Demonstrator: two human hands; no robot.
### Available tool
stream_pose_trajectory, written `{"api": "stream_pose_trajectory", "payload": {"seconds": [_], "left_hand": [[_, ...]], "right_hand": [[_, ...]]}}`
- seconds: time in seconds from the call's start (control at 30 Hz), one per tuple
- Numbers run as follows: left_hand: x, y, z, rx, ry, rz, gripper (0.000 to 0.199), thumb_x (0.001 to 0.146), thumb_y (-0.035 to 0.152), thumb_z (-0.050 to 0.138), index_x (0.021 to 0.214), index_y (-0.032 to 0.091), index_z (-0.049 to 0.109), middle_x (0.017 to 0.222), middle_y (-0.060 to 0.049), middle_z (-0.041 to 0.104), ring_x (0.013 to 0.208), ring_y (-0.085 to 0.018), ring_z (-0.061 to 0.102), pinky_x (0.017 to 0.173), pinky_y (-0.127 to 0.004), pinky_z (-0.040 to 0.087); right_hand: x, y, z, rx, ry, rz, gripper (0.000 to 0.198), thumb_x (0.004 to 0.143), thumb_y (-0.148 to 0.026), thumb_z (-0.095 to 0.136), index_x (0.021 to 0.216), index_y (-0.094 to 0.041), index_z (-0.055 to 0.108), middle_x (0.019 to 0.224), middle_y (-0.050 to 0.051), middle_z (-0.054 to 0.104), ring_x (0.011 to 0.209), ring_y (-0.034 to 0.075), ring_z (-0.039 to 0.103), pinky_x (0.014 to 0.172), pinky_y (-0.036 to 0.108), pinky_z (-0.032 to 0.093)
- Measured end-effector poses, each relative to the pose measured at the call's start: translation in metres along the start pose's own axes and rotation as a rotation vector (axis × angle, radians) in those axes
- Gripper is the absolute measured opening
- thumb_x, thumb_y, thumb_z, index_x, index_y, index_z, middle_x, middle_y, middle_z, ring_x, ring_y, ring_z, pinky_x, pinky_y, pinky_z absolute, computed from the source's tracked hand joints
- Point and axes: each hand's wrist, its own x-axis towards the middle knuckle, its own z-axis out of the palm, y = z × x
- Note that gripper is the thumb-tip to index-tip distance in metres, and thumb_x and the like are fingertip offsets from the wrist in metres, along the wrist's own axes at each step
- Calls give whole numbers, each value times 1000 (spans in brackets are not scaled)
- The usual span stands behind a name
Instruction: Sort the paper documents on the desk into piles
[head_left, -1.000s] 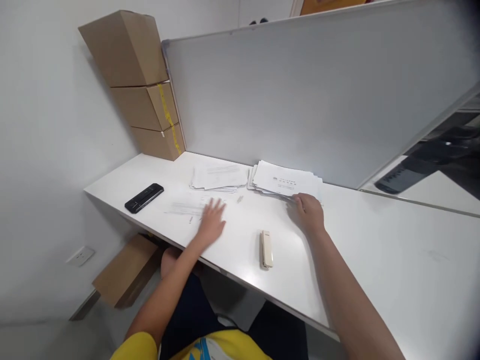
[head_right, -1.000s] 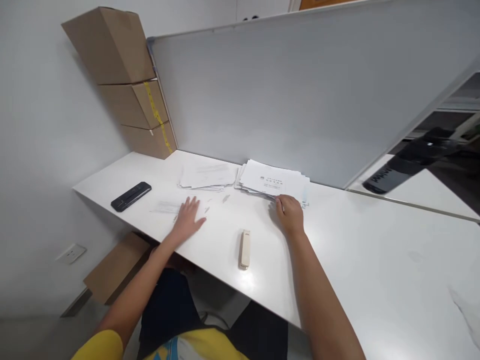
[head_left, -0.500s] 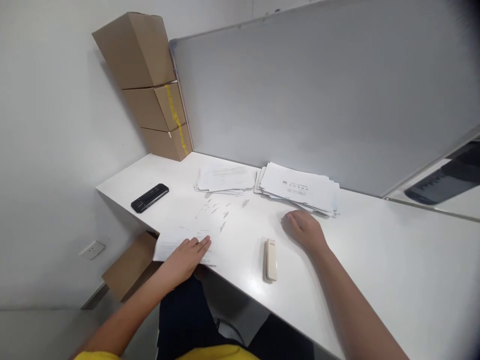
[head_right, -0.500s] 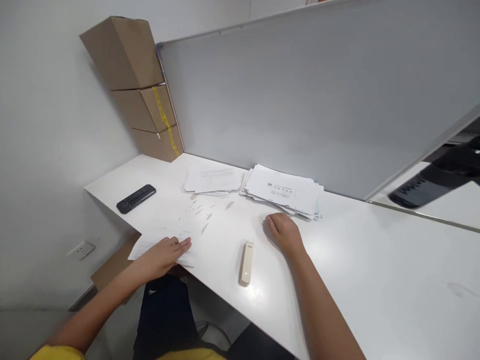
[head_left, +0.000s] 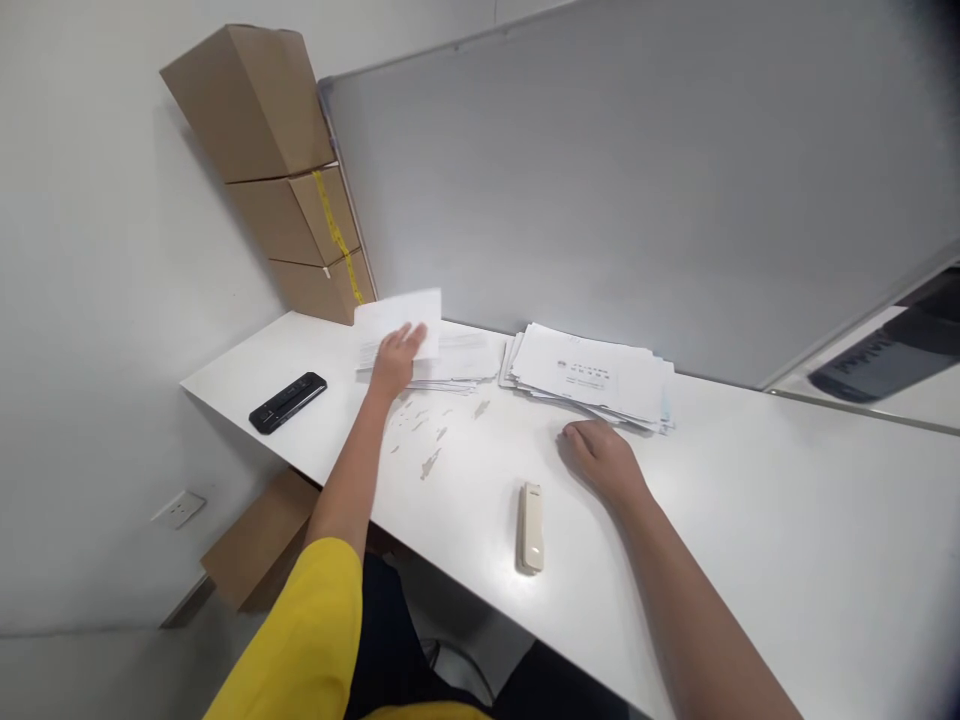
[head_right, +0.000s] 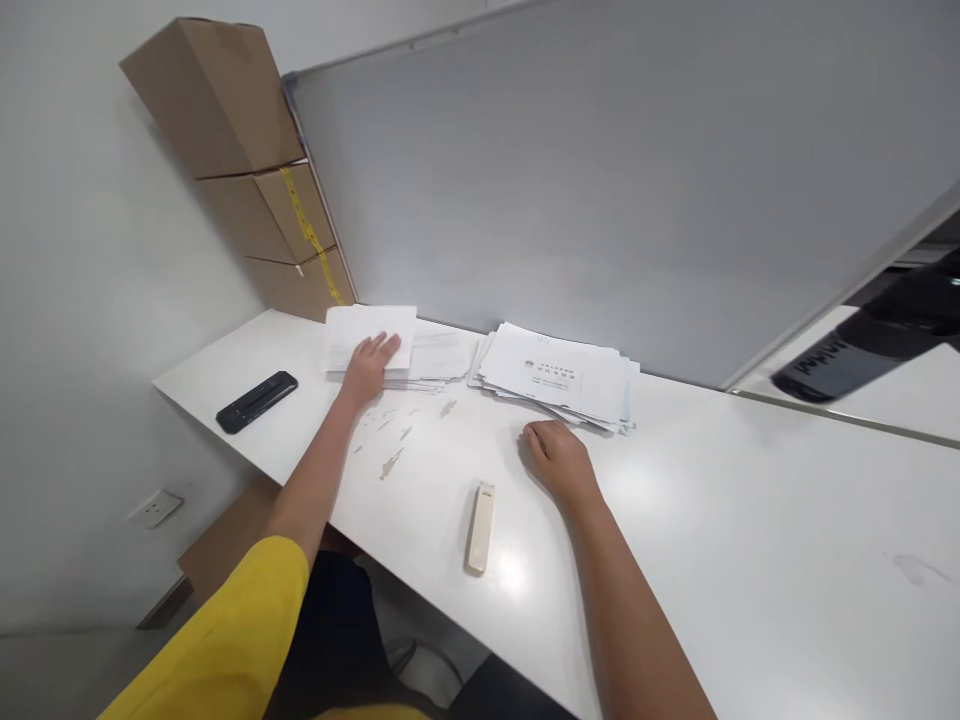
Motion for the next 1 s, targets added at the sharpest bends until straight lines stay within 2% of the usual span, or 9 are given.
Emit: {"api": "stream_pose_trajectory", "payload": {"seconds": [0.1,0.2,0.33,0.53,0.63,0.73,0.87,0.93,1.0], "left_hand": [[-1,-3,32,-5,-107,26,67,87,8,34,152,15,41,161,-5,39,154,-21,24,126,-43,14],[-1,-16,47,-91,-167,-31,60,92,14,34,151,15,43,162,-5,37,154,-19,26,126,-40,16],[1,-32,49,-234,-213,-42,56,97,31,38,151,18,42,163,-4,36,154,-18,24,127,-39,13],[-2,-38,43,-301,-270,-27,63,91,44,57,148,18,48,162,-7,37,154,-21,27,127,-40,13],[-7,-34,36,-346,-246,-48,56,91,43,59,141,17,57,158,-8,43,151,-22,33,126,-40,20],[-10,-26,28,-401,-213,-66,45,95,36,52,134,17,63,151,-7,53,146,-22,41,123,-38,29],[-16,-7,21,-281,-121,-138,41,99,23,40,130,19,67,142,-3,62,136,-21,54,119,-39,38],[-33,5,18,-200,-67,-155,42,99,21,39,131,20,66,139,-4,65,133,-24,57,117,-43,41],[-66,19,15,-165,-14,-130,43,98,23,42,137,24,61,137,-6,65,134,-28,56,118,-50,39]], "right_hand": [[0,2,1,-7,-8,1,32,94,-40,40,81,-25,65,87,10,74,86,27,65,73,38,49],[1,7,1,-19,-44,12,30,95,-40,41,86,-25,65,90,9,74,88,27,66,76,39,49],[-1,13,4,-16,-38,39,31,96,-41,40,89,-25,66,95,9,74,91,27,66,77,39,49],[-4,17,4,-6,-48,73,32,95,-44,42,91,-24,66,98,9,75,94,28,66,80,40,49],[-3,16,4,-6,-36,67,32,95,-45,42,90,-24,66,98,10,75,93,28,67,79,40,50],[-2,13,2,-7,-23,59,32,94,-45,42,88,-25,66,95,10,75,91,28,67,77,40,50],[0,6,-1,-5,-33,51,31,93,-45,41,85,-26,65,91,10,74,88,28,68,75,39,51],[1,1,-2,-2,-47,40,31,92,-45,41,84,-26,64,90,10,74,88,28,67,74,39,51],[2,-5,-4,-5,-37,31,31,92,-45,40,83,-27,64,88,10,74,86,28,67,74,40,52]]}}
